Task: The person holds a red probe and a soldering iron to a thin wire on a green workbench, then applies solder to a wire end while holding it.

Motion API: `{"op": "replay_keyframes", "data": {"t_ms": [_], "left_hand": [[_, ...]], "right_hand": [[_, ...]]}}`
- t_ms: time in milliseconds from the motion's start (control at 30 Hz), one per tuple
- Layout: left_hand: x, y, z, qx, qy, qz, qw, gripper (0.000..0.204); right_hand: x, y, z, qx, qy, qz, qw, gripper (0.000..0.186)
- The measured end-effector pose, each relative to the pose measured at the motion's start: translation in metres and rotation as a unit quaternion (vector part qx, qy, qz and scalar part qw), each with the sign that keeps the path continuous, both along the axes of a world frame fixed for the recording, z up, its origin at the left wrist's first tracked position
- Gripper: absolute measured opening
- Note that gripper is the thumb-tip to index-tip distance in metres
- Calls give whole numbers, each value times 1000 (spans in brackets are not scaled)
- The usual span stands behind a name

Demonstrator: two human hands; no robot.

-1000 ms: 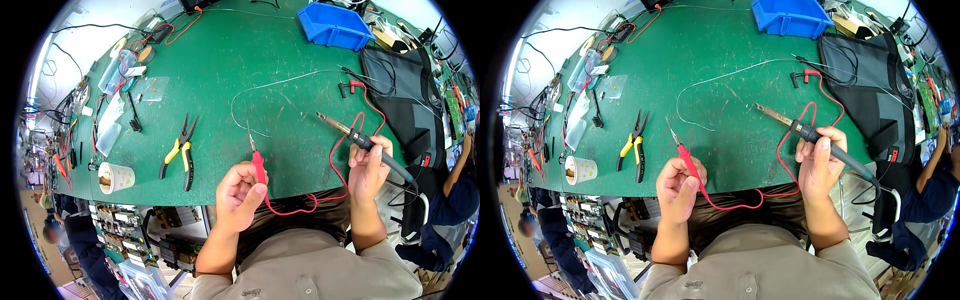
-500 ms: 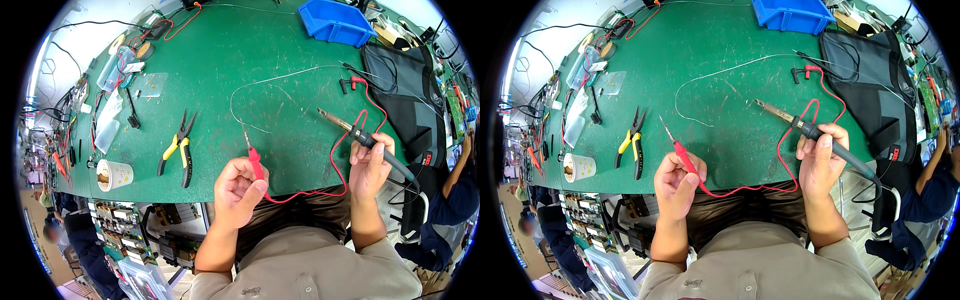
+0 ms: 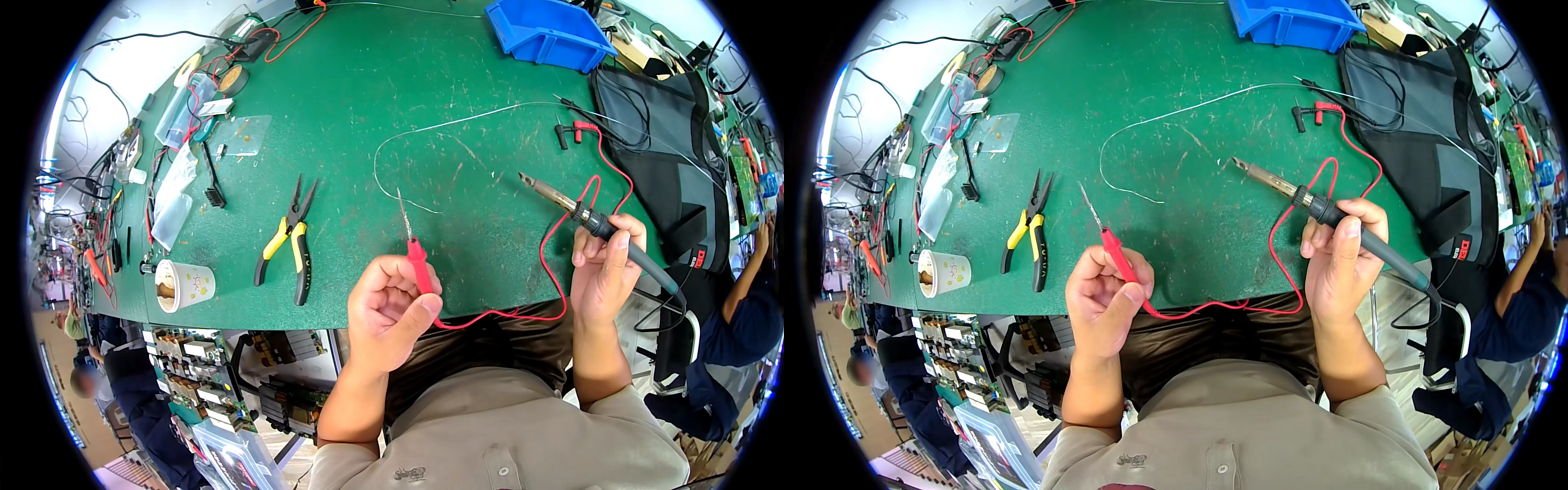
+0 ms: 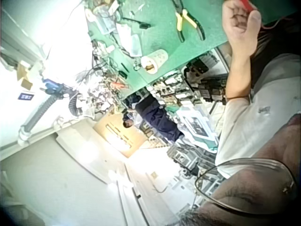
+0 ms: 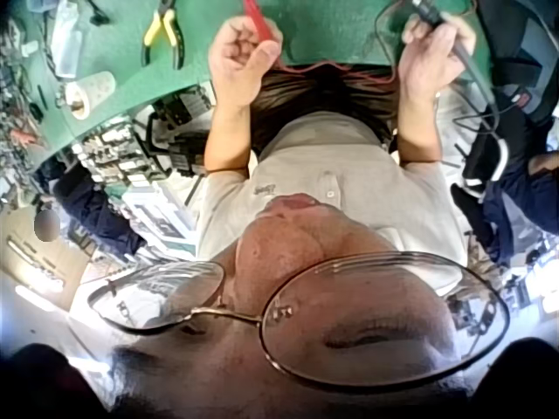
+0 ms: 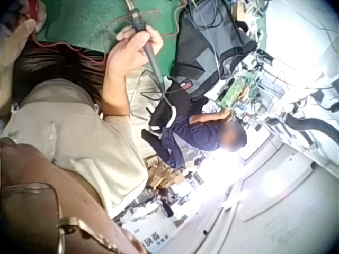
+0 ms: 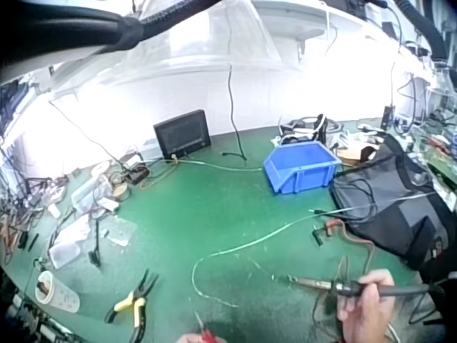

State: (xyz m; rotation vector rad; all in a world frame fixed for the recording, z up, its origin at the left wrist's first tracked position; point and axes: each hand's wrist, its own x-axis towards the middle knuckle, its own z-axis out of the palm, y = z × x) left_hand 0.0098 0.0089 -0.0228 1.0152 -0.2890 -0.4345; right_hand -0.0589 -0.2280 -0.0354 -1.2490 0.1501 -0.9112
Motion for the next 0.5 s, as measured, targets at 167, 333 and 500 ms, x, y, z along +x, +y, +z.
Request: {"op": "replay_keyframes", "data": {"t_ms": [167, 333, 500], "left_hand": [[0, 1, 0, 8, -12, -8, 1000, 27], [0, 0, -2, 16, -20, 0, 1000, 30], [-1, 1, -3, 20, -16, -2, 1000, 32]], "right_hand": [[0, 0, 0, 2, 1, -1, 1000, 28], [0, 0, 0, 3, 1, 1, 1000, 29], [-1, 0, 0, 4, 1, 1, 1000, 29]]}}
